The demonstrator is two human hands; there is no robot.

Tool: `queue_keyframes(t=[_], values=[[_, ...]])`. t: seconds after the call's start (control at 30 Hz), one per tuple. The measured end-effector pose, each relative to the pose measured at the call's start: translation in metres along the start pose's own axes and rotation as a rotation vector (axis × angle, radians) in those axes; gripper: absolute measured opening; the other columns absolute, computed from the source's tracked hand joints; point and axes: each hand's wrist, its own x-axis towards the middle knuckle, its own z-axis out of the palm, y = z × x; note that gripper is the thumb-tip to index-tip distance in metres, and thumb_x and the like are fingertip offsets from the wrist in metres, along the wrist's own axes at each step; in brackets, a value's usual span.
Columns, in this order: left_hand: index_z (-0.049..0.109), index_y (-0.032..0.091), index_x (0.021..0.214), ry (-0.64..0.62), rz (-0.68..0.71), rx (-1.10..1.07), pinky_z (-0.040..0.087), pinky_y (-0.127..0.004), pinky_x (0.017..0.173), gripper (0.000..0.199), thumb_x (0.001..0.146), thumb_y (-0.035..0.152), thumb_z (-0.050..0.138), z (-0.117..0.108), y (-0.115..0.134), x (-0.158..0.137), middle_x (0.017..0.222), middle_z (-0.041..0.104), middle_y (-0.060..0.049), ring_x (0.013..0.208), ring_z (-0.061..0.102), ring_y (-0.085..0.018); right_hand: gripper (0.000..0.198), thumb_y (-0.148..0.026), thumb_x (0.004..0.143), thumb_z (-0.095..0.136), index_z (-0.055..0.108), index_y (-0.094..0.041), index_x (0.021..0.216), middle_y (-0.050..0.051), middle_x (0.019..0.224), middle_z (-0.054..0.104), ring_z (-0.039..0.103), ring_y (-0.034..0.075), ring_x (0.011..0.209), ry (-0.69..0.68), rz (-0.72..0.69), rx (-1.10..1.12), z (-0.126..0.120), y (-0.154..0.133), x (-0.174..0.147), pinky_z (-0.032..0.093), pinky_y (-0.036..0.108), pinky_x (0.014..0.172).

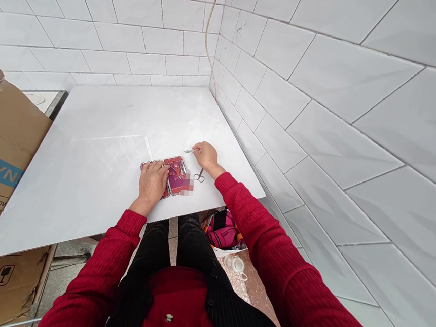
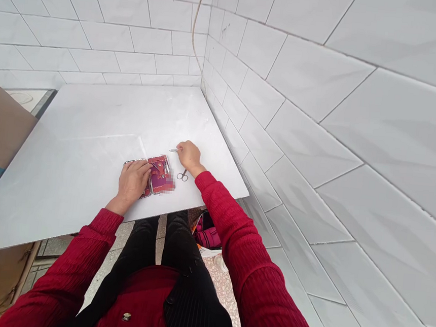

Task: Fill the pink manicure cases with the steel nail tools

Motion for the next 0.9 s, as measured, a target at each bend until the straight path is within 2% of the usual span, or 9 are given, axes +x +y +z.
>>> queue_keyframes(t=[0.1,0.2,0.37,0.47,0.6,0.77,0.9], values=[[0.075,0.021,0.116,-0.007,0.022,-0.009,0.04,-0.056,0.112,0.039,0.104,0.028,0.038,-0.003,0.002,-0.004,0.129,0.071,-0.014,0.123,0.062,-0.033,0.024,-0.015,0.097,0.056,0.079,-0.02,0.104,0.007,0.114,0.074,0.066,0.021,0.1,-0.07,-0.008,-0.134,-0.011,0.005,0.013,0.048,0.027,0.081],[0.075,0.02,0.113,-0.009,0.04,0.011,0.041,-0.055,0.112,0.041,0.105,0.028,0.036,-0.008,0.003,-0.009,0.128,0.071,-0.014,0.123,0.062,-0.033,0.023,-0.014,0.096,0.058,0.079,-0.02,0.104,0.007,0.107,0.076,0.066,0.02,0.094,-0.139,-0.072,-0.249,-0.01,0.0,0.023,0.046,0.027,0.077],[0.076,0.02,0.11,-0.006,0.065,0.039,0.041,-0.055,0.113,0.041,0.106,0.028,0.035,-0.014,-0.001,-0.017,0.127,0.072,-0.012,0.124,0.063,-0.031,0.029,-0.007,0.096,0.051,0.079,-0.014,0.103,0.013,0.108,0.076,0.067,0.023,0.092,-0.226,-0.18,-0.432,0.001,-0.014,0.035,0.047,0.029,0.077],[0.076,0.02,0.111,0.001,0.067,0.058,0.041,-0.055,0.114,0.041,0.106,0.028,0.036,-0.014,-0.005,-0.024,0.128,0.072,-0.012,0.125,0.063,-0.032,0.033,-0.001,0.094,0.049,0.078,-0.008,0.107,0.02,0.112,0.075,0.069,0.027,0.099,-0.255,-0.24,-0.52,0.006,-0.017,0.04,0.049,0.032,0.084],[0.077,0.02,0.109,0.006,0.069,0.068,0.04,-0.055,0.116,0.04,0.106,0.027,0.038,-0.012,-0.006,-0.03,0.127,0.073,-0.012,0.124,0.064,-0.031,0.034,-0.003,0.095,0.05,0.076,-0.005,0.116,0.024,0.114,0.075,0.071,0.032,0.108,-0.293,-0.272,-0.572,0.008,-0.019,0.044,0.052,0.035,0.092],[0.077,0.02,0.108,0.009,0.095,0.06,0.04,-0.055,0.116,0.039,0.105,0.025,0.038,-0.013,-0.003,-0.032,0.124,0.074,-0.012,0.124,0.064,-0.031,0.032,-0.015,0.092,0.067,0.076,-0.006,0.121,0.025,0.119,0.075,0.071,0.035,0.111,-0.337,-0.246,-0.585,0.006,-0.027,0.044,0.053,0.035,0.096],[0.077,0.021,0.107,0.016,0.104,0.047,0.04,-0.057,0.116,0.038,0.104,0.023,0.039,-0.015,-0.001,-0.032,0.122,0.074,-0.012,0.121,0.065,-0.03,0.032,-0.011,0.092,0.063,0.076,-0.006,0.12,0.024,0.117,0.076,0.072,0.033,0.111,-0.348,-0.232,-0.57,0.003,-0.029,0.04,0.053,0.033,0.094]])
